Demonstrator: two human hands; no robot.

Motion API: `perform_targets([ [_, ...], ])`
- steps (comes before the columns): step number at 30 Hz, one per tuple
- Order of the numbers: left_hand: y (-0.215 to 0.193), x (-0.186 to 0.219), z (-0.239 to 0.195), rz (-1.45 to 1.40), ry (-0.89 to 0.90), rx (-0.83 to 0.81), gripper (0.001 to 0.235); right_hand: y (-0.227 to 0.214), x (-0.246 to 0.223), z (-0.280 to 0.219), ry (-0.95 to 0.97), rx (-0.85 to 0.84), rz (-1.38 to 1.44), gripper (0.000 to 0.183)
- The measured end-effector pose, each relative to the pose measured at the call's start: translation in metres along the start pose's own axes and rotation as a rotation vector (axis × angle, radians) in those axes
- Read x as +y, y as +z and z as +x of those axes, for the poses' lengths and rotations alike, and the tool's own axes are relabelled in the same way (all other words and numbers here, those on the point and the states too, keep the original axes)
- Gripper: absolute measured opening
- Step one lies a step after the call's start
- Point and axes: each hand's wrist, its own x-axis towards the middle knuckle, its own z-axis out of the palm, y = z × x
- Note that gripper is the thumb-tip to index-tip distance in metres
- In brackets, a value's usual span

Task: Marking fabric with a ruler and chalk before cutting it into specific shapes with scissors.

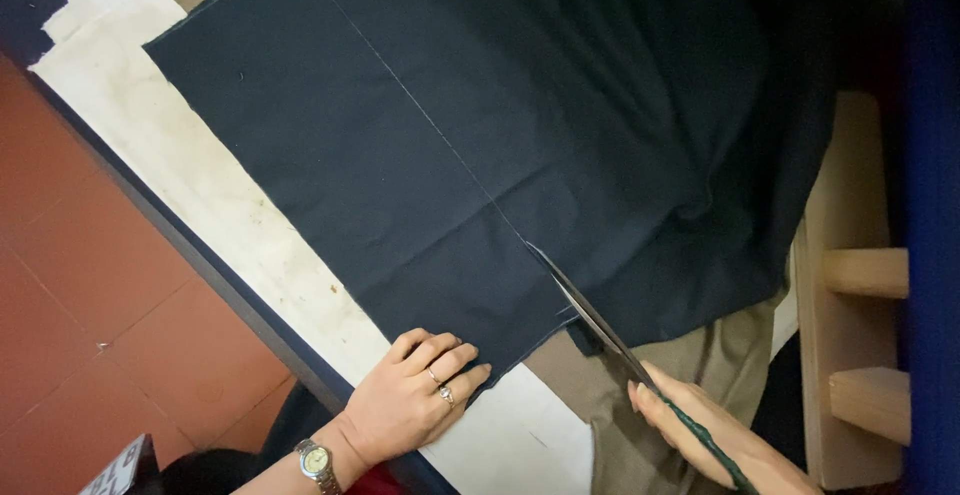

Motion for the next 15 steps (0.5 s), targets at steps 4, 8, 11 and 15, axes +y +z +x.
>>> perform_targets([
  [4,0.001,0.000,0.000,0.014,0.002,0.032,0.023,-0.006,-0.043,-0.016,0.178,-0.087,-0.002,0.028],
  [8,0.003,0.000,-0.001,-0.005,-0.007,0.014,0.024,-0.003,-0.041,-0.017,0.186,-0.079,-0.003,0.036],
  [11,-0.013,0.000,0.014,-0.018,0.022,0.095,0.020,0.001,-0.025,-0.010,0.242,-0.053,0.190,0.030],
  [15,-0.026,-0.025,0.041,0.058,-0.022,0.186,0.024,0.002,-0.035,-0.010,0.325,-0.051,0.334,0.025],
])
